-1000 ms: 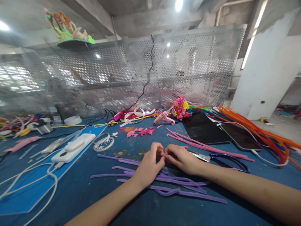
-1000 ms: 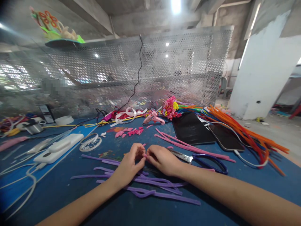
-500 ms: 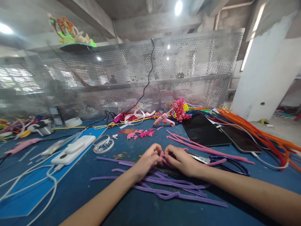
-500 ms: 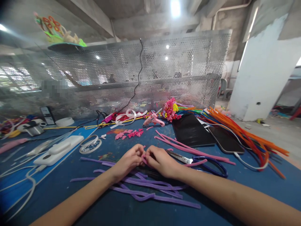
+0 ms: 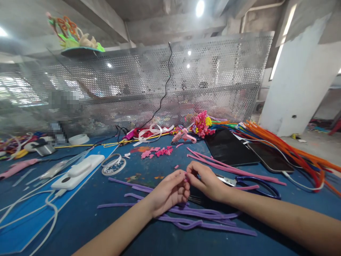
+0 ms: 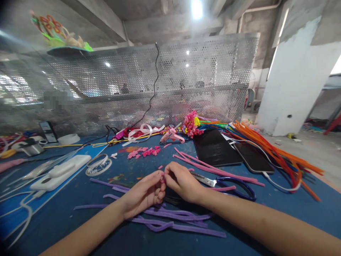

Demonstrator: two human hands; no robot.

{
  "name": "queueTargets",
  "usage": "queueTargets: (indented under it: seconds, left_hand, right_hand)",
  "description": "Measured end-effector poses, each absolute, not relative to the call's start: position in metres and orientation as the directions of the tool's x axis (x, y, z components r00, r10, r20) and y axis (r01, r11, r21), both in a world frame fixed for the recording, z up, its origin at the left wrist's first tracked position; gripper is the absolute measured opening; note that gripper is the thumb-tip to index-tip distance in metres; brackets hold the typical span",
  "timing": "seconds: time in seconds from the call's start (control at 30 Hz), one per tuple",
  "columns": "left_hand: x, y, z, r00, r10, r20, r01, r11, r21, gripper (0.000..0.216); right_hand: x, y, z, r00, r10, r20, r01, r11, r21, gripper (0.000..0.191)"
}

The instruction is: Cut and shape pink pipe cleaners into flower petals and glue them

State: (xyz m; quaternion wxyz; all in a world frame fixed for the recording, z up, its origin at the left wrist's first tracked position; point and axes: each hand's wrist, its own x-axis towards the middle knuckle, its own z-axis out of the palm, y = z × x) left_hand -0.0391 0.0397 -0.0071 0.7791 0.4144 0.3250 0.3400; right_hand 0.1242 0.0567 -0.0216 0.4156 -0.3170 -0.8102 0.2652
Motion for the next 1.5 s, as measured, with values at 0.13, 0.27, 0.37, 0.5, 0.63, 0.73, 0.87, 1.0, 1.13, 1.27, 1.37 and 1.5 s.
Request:
queueTargets:
  seconds: [0.13, 0.27, 0.37, 0.5, 0.63, 0.73, 0.87, 1.0, 1.13, 1.27, 1.37, 1.5]
  left_hand:
    - [-0.039, 0.042, -0.005, 0.58, 0.761, -0.291, -0.33, 0.547, 0.769, 0.013]
    - [-0.04, 0.042, -0.007, 0.543, 0.787, -0.293, -0.351, 0.53, 0.772, 0.013]
    - [-0.039, 0.041, -0.009, 0.517, 0.808, -0.282, -0.325, 0.49, 0.809, 0.016]
    - [-0.039, 0.039, -0.009, 0.534, 0.803, -0.264, -0.284, 0.465, 0.839, 0.017]
    - [-0.039, 0.039, -0.009, 0.549, 0.814, -0.189, -0.294, 0.4, 0.868, 0.013]
    - [-0.036, 0.037, -0.009, 0.511, 0.841, -0.178, -0.322, 0.379, 0.867, 0.013]
    - [-0.033, 0.036, -0.007, 0.457, 0.851, -0.257, -0.366, 0.444, 0.818, 0.013]
    - [-0.038, 0.039, -0.006, 0.497, 0.797, -0.344, -0.331, 0.54, 0.774, 0.014]
    - [-0.043, 0.042, -0.006, 0.5, 0.78, -0.375, -0.227, 0.536, 0.813, 0.012]
    - [-0.038, 0.038, -0.007, 0.337, 0.915, -0.224, -0.159, 0.29, 0.944, 0.014]
    - [-0.031, 0.033, -0.01, 0.224, 0.967, -0.124, -0.211, 0.172, 0.962, 0.018]
    - [-0.025, 0.03, -0.014, 0.132, 0.982, -0.132, -0.33, 0.169, 0.929, 0.021]
  right_hand:
    - [0.124, 0.058, -0.022, -0.438, 0.736, 0.515, 0.29, 0.659, -0.694, 0.01]
    - [0.123, 0.056, -0.021, -0.463, 0.726, 0.509, 0.277, 0.663, -0.695, 0.01]
    - [0.124, 0.056, -0.02, -0.489, 0.737, 0.467, 0.23, 0.625, -0.746, 0.012]
    - [0.125, 0.059, -0.021, -0.525, 0.76, 0.383, 0.105, 0.504, -0.857, 0.018]
    - [0.124, 0.063, -0.024, -0.521, 0.778, 0.351, -0.018, 0.402, -0.915, 0.018]
    - [0.123, 0.064, -0.025, -0.52, 0.781, 0.345, -0.086, 0.353, -0.932, 0.019]
    - [0.123, 0.064, -0.025, -0.522, 0.781, 0.343, -0.059, 0.368, -0.928, 0.02]
    - [0.125, 0.061, -0.024, -0.523, 0.765, 0.376, 0.019, 0.452, -0.892, 0.018]
    - [0.127, 0.058, -0.023, -0.543, 0.712, 0.445, 0.133, 0.596, -0.791, 0.016]
    - [0.127, 0.058, -0.022, -0.472, 0.74, 0.48, 0.19, 0.617, -0.764, 0.014]
    - [0.126, 0.058, -0.022, -0.388, 0.804, 0.451, 0.154, 0.539, -0.828, 0.014]
    - [0.125, 0.059, -0.021, -0.369, 0.835, 0.408, 0.07, 0.462, -0.884, 0.016]
